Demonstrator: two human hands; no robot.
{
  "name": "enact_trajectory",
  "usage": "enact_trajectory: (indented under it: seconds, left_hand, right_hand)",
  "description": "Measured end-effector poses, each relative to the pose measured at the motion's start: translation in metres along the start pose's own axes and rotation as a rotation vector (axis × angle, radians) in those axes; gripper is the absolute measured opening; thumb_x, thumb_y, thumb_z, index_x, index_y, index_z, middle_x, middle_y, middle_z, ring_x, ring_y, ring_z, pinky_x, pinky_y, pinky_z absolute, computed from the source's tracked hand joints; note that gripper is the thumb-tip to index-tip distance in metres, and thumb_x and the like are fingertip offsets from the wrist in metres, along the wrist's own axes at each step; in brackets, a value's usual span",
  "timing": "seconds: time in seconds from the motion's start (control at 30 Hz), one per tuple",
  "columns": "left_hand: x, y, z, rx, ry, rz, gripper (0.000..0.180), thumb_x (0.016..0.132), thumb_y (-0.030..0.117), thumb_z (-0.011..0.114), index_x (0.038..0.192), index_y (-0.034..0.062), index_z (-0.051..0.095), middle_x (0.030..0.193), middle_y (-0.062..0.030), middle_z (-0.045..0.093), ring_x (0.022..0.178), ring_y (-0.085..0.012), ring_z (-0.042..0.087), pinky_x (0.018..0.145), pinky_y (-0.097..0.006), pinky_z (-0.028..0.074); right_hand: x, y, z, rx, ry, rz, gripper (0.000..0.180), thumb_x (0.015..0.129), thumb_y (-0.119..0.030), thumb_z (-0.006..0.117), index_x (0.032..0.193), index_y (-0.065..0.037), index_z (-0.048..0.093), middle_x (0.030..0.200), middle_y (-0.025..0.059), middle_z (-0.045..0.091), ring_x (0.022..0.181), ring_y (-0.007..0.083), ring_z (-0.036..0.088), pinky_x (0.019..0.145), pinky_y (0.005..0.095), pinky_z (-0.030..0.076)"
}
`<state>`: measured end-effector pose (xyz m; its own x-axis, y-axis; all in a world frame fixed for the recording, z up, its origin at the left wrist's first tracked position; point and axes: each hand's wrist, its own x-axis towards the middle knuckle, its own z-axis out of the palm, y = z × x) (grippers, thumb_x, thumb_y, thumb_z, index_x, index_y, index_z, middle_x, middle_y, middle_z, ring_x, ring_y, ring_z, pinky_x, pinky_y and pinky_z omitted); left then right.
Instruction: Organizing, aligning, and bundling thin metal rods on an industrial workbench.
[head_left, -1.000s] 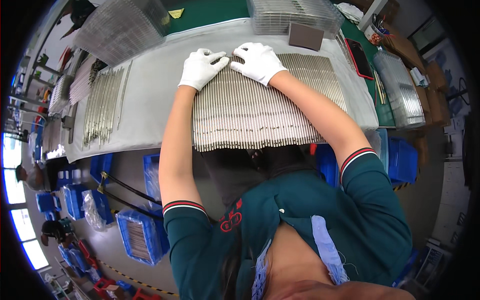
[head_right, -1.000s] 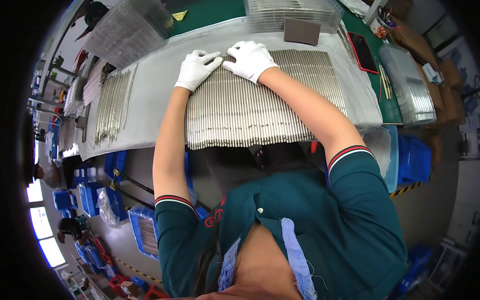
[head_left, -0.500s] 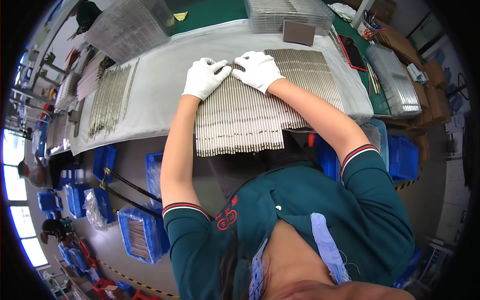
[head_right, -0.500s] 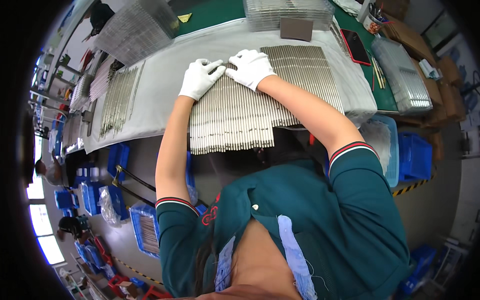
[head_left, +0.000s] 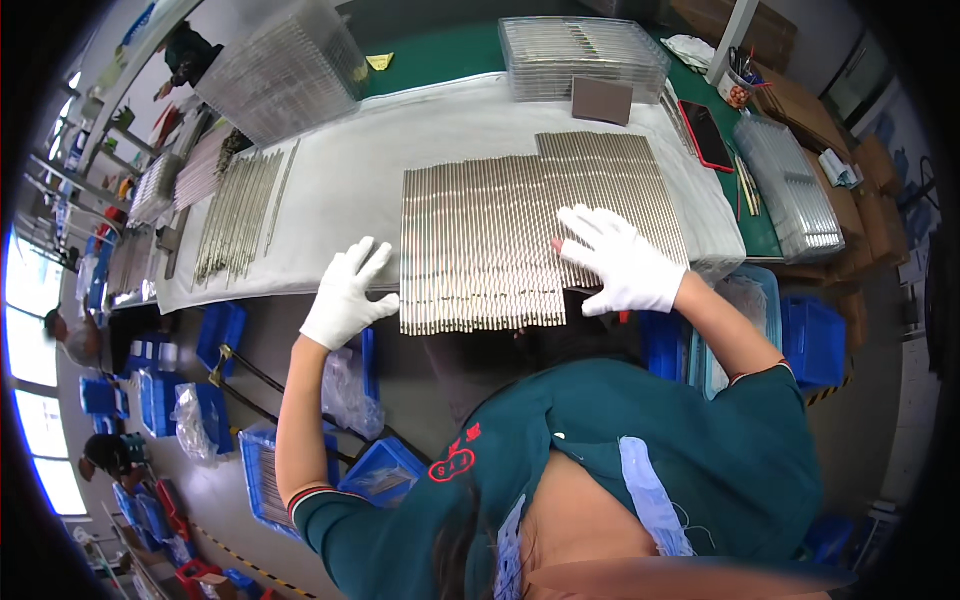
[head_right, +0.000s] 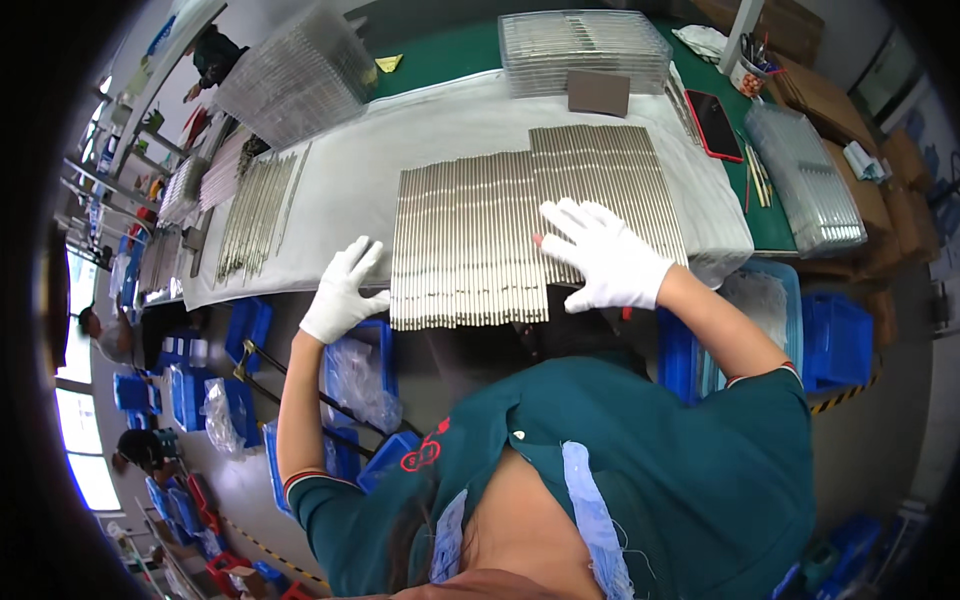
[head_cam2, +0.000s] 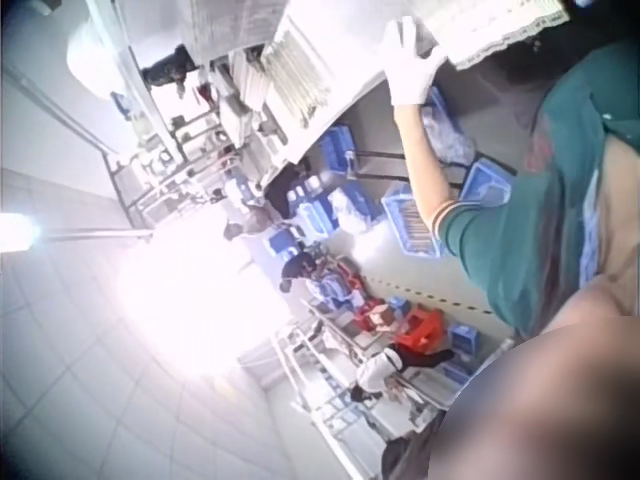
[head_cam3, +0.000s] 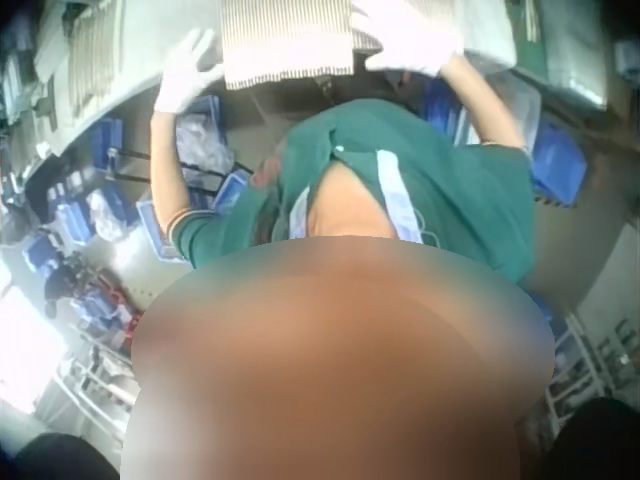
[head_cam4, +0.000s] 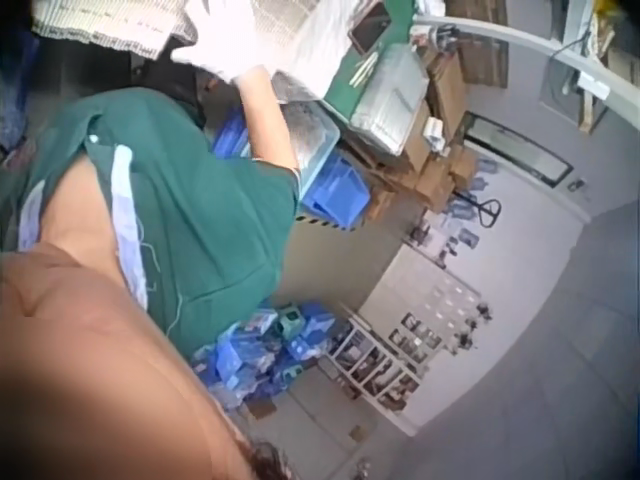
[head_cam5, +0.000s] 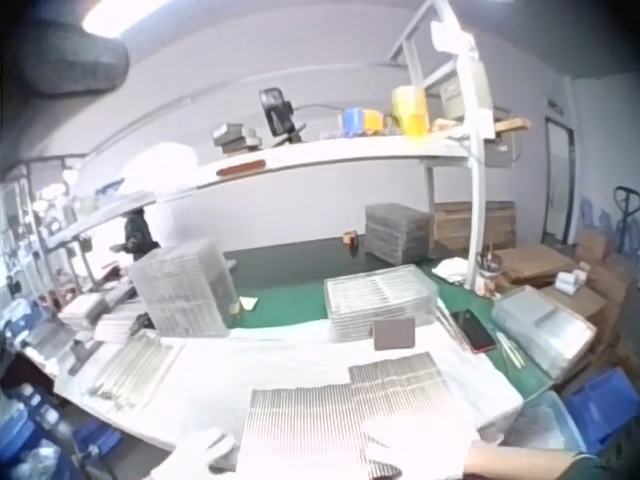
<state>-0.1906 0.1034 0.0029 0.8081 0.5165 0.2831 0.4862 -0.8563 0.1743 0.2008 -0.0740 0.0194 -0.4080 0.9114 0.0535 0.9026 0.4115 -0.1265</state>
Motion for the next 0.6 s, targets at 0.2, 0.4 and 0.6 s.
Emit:
enact_trajectory:
  seconds: [0.2,0.4,0.6]
  left_hand:
    - [0.049,0.031,0.028,-0.020,0.078,0.378,0.038,0.081,0.012,0.059,0.118,0.0036,0.061,0.114,-0.0093,0.060,0.106,-0.0305,0.057,0.092,-0.042,0.048]
    - [0.087,0.090,0.065,-0.197,0.303,0.650,0.039,0.073,0.015,0.069,0.111,0.0087,0.066,0.101,-0.0101,0.063,0.090,-0.0300,0.060,0.083,-0.042,0.048]
    - [0.102,0.121,0.069,-0.404,0.500,0.699,0.041,0.066,0.011,0.076,0.107,0.0115,0.072,0.068,-0.0017,0.054,0.057,-0.0229,0.054,0.050,-0.036,0.043]
  right_hand:
    - [0.030,-0.039,0.038,-0.149,0.266,0.067,0.064,0.074,-0.018,0.069,0.135,-0.003,0.056,0.145,0.0200,0.055,0.138,0.0342,0.051,0.120,0.0546,0.028]
    - [0.038,-0.055,0.042,-0.096,0.314,0.071,0.047,0.087,-0.014,0.057,0.132,0.001,0.056,0.144,0.0209,0.052,0.139,0.0323,0.048,0.120,0.0514,0.030]
    - [0.041,-0.027,0.023,0.230,0.271,-0.158,0.083,0.071,-0.020,0.076,0.143,0.005,0.043,0.145,0.0255,0.046,0.139,0.0424,0.043,0.120,0.0487,0.030]
